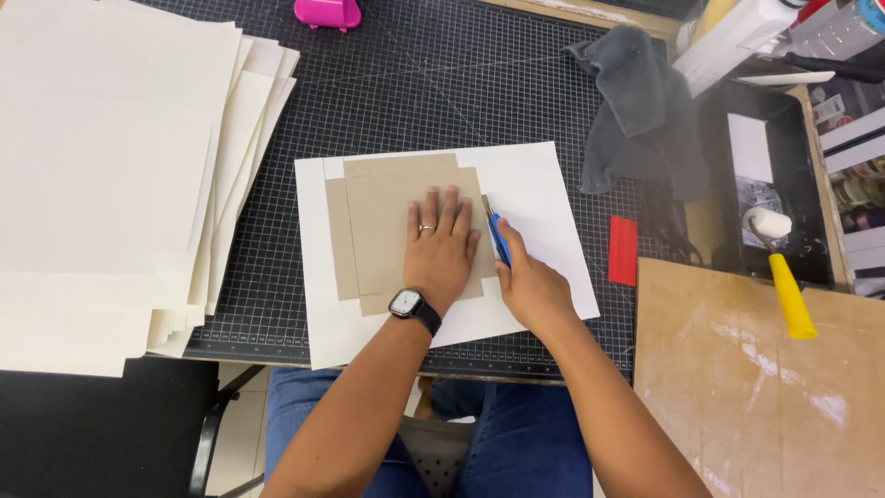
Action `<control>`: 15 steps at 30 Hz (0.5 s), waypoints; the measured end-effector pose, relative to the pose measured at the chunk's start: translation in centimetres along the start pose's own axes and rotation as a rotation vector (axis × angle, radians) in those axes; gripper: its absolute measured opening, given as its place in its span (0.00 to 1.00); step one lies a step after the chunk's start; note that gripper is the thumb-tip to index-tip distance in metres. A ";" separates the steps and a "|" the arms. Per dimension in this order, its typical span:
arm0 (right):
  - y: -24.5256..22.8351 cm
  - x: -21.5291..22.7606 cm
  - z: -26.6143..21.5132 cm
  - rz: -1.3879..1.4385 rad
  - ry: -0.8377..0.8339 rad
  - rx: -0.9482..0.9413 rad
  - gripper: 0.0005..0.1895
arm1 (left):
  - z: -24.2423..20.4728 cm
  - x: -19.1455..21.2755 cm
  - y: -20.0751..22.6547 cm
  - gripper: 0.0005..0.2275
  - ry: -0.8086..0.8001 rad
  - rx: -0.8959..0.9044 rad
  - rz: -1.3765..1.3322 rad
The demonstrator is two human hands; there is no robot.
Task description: Trim white paper sheets using a utility knife and a cardboard template on a cutting mat
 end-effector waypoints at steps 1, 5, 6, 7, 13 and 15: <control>0.0 -0.1 -0.6 0.011 -0.001 0.004 0.29 | 0.0 0.0 0.0 0.25 0.005 -0.001 0.002; 0.1 -0.3 -3.0 0.057 -0.015 -0.002 0.28 | 0.0 0.2 0.1 0.25 0.015 -0.002 0.009; 0.4 -0.5 -3.5 0.056 -0.018 -0.004 0.28 | 0.0 0.2 0.1 0.25 0.011 -0.001 0.007; 0.6 -0.8 -4.1 0.054 -0.022 0.004 0.28 | 0.0 0.3 0.1 0.25 0.019 -0.001 0.010; 2.4 -2.9 -6.9 0.023 -0.029 0.018 0.30 | 0.0 0.0 0.1 0.25 0.006 0.014 0.017; 2.7 -3.2 -7.7 0.019 -0.034 0.015 0.30 | 0.1 0.0 0.0 0.25 0.008 0.015 0.022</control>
Point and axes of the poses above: each hand's wrist, its own z-axis towards the middle knuckle, its own x-axis out of the back of the hand, y = z × x, the point moved 9 cm from there along z, towards the middle knuckle, and after that the axes turned 1 degree about -x, right-handed, at the moved point
